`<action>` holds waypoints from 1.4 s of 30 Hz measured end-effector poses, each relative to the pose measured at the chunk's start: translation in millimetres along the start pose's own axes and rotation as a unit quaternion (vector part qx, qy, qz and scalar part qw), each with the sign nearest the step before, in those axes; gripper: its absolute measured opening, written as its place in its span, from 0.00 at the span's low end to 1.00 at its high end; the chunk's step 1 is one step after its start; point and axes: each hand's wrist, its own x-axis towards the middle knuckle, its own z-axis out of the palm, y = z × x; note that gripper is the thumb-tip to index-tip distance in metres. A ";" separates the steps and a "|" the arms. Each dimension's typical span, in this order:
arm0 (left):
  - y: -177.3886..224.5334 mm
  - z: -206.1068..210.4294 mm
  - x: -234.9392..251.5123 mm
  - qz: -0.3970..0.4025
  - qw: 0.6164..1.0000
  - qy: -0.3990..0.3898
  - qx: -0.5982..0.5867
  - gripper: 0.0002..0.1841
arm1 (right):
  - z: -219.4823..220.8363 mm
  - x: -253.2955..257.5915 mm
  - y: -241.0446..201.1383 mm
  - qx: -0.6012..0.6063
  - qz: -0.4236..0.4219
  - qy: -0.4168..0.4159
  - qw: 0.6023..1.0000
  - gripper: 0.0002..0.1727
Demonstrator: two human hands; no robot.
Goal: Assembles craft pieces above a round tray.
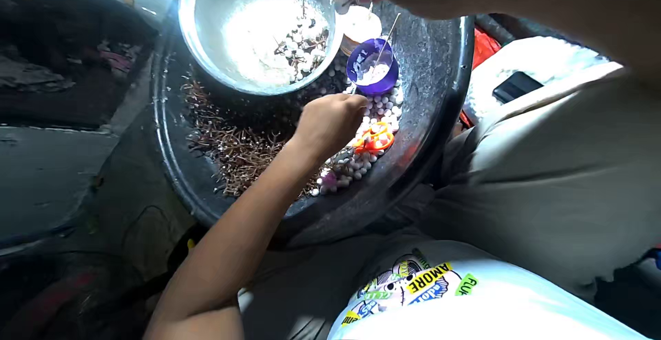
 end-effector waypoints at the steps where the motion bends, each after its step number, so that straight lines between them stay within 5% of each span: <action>1: -2.5 12.0 12.9 -0.008 0.998 -0.052 0.023 0.13 | -1.0 -0.6 -0.5 -0.002 -0.026 -0.004 1.000 0.10; 4: 15.4 25.1 48.7 -0.039 0.973 -0.215 0.081 0.17 | -4.1 -12.0 -58.0 -0.003 -0.112 0.015 0.994 0.09; 5: 21.6 27.6 56.1 -0.034 0.968 -0.230 0.096 0.15 | -11.2 -20.3 -125.4 -0.083 0.042 -0.006 0.996 0.09; 7: 31.8 29.2 65.6 -0.026 0.961 -0.250 0.119 0.12 | -16.1 -24.9 -177.2 -0.112 0.124 -0.026 0.986 0.08; 14: 43.4 27.3 78.4 -0.048 0.937 -0.314 0.147 0.11 | -21.2 -28.3 -167.7 -0.089 0.029 -0.049 0.994 0.10; 20: 25.8 33.7 60.3 0.008 0.981 -0.174 0.088 0.10 | -22.6 -29.0 -170.4 -0.059 -0.004 -0.053 0.997 0.10; 24: 10.1 -0.8 28.2 -0.046 0.986 -0.056 -0.152 0.11 | -22.1 -32.5 -170.1 -0.069 -0.020 -0.052 0.996 0.10; 27: 4.4 -29.6 -3.3 -0.115 0.914 0.039 -0.386 0.06 | -18.9 -32.5 -172.9 -0.043 -0.007 -0.060 0.997 0.07; 33: 5.3 -47.5 -33.1 -0.172 0.670 0.202 -0.694 0.13 | -7.9 -25.2 -178.0 0.020 0.016 -0.079 0.996 0.05; 36: 4.8 -50.8 -34.2 -0.182 0.631 0.228 -0.719 0.14 | -1.4 -22.1 -177.1 0.044 0.027 -0.099 0.994 0.04; 42: 1.5 -53.9 -35.3 -0.184 0.611 0.248 -0.729 0.12 | 10.4 -16.9 -174.7 0.045 0.061 -0.127 0.989 0.02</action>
